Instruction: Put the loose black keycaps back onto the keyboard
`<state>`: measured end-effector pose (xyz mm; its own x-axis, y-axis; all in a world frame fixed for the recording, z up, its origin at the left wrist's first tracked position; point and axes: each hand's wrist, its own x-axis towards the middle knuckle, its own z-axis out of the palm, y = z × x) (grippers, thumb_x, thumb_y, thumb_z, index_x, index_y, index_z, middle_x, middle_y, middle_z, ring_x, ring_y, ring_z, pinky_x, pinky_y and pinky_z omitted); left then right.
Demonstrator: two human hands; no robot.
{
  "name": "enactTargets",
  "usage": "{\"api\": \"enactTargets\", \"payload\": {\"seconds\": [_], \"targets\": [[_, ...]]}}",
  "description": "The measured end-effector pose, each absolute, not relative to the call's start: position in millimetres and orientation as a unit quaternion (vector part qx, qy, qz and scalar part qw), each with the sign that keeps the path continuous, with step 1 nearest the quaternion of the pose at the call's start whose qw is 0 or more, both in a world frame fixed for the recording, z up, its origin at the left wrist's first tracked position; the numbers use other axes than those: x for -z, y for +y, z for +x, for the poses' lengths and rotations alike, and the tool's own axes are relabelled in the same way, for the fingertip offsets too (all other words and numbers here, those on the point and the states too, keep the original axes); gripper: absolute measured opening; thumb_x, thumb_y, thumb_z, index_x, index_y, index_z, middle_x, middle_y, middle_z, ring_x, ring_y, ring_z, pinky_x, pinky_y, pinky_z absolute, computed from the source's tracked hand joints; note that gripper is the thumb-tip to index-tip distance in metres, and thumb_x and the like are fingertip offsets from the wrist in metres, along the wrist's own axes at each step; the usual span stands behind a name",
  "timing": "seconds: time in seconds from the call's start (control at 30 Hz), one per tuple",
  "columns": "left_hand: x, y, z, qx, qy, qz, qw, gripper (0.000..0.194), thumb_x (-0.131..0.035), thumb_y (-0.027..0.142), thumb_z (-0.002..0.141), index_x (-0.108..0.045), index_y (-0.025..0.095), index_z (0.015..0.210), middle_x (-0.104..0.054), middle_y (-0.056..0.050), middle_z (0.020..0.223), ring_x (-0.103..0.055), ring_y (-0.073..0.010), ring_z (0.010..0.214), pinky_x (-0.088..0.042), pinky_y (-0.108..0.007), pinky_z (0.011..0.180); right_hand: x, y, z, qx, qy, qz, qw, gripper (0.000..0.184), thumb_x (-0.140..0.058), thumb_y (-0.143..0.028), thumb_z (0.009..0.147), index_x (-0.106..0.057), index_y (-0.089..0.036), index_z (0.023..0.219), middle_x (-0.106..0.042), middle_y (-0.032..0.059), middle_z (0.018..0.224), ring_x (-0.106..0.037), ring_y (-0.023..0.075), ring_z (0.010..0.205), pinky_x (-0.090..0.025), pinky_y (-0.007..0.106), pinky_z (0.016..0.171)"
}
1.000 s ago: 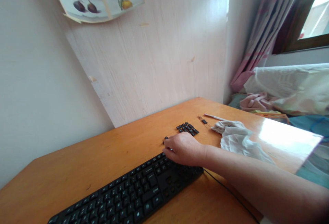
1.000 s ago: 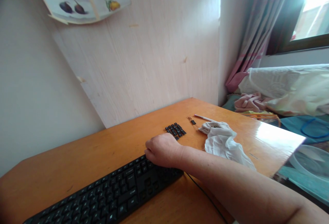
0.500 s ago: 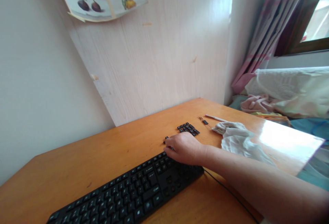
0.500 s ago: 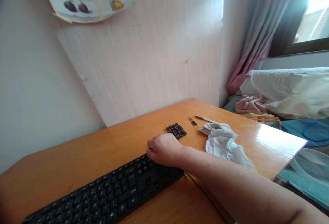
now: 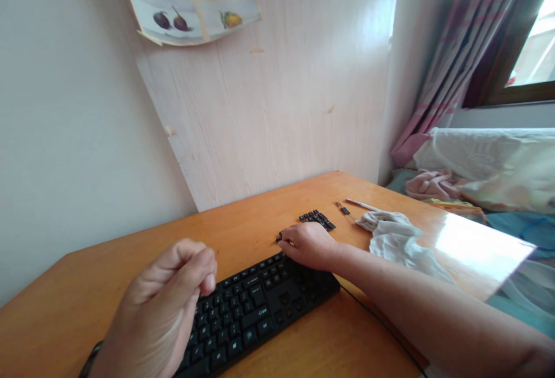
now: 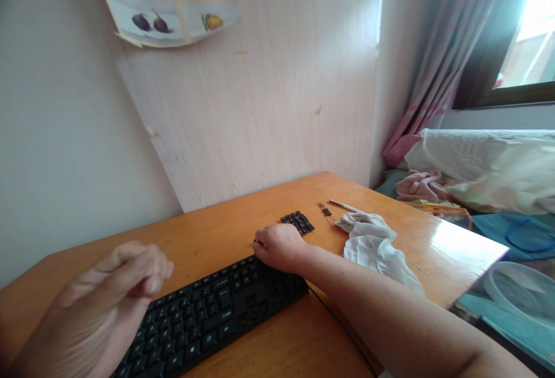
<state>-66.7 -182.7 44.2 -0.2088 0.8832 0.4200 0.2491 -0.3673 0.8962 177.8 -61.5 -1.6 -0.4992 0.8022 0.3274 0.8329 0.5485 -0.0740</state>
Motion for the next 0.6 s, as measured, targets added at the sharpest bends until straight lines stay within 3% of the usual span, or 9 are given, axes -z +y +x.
{"api": "enactTargets", "payload": {"seconds": [0.17,0.27,0.47,0.6], "targets": [[-39.8,-143.7,-49.9,-0.401,0.643,0.644,0.103,0.038,-0.053,0.054,0.086,-0.055,0.020,0.069,-0.053,0.003,0.063,-0.049,-0.0136,0.063,-0.036,-0.025,0.060,3.4,-49.5,183.1,0.014,-0.841,-0.505,0.191,0.035,-0.044,-0.043,0.092,-0.070,-0.022,0.083,-0.073,0.0053,0.083,-0.064,0.0174,0.074,-0.035,0.026,0.061],[-18.7,-132.7,-59.2,-0.300,0.667,0.680,0.046,0.033,-0.047,0.047,0.089,-0.060,0.021,0.074,-0.062,0.000,0.071,-0.054,-0.0159,0.068,-0.035,-0.026,0.061,5.0,-41.4,188.2,-0.026,-0.819,-0.529,0.222,0.031,-0.045,-0.040,0.091,-0.071,-0.023,0.086,-0.073,0.0035,0.085,-0.064,0.0168,0.077,-0.036,0.025,0.064],[-1.4,-125.0,-60.8,-0.208,0.680,0.703,0.013,0.023,-0.047,0.034,0.089,-0.067,0.022,0.082,-0.069,-0.005,0.090,-0.061,-0.0188,0.083,-0.039,-0.027,0.068,7.9,-30.8,195.6,-0.049,-0.813,-0.540,0.211,0.030,-0.044,-0.034,0.090,-0.071,-0.022,0.091,-0.073,0.0031,0.085,-0.064,0.0159,0.078,-0.039,0.023,0.065],[-0.2,-126.5,-55.9,-0.173,0.685,0.708,0.014,0.023,-0.048,0.032,0.087,-0.068,0.023,0.082,-0.070,-0.006,0.092,-0.062,-0.0203,0.084,-0.038,-0.029,0.067,6.5,-27.1,190.7,-0.051,-0.827,-0.530,0.181,0.028,-0.048,-0.033,0.089,-0.073,-0.023,0.096,-0.074,0.0030,0.091,-0.065,0.0163,0.082,-0.040,0.023,0.067]]}}
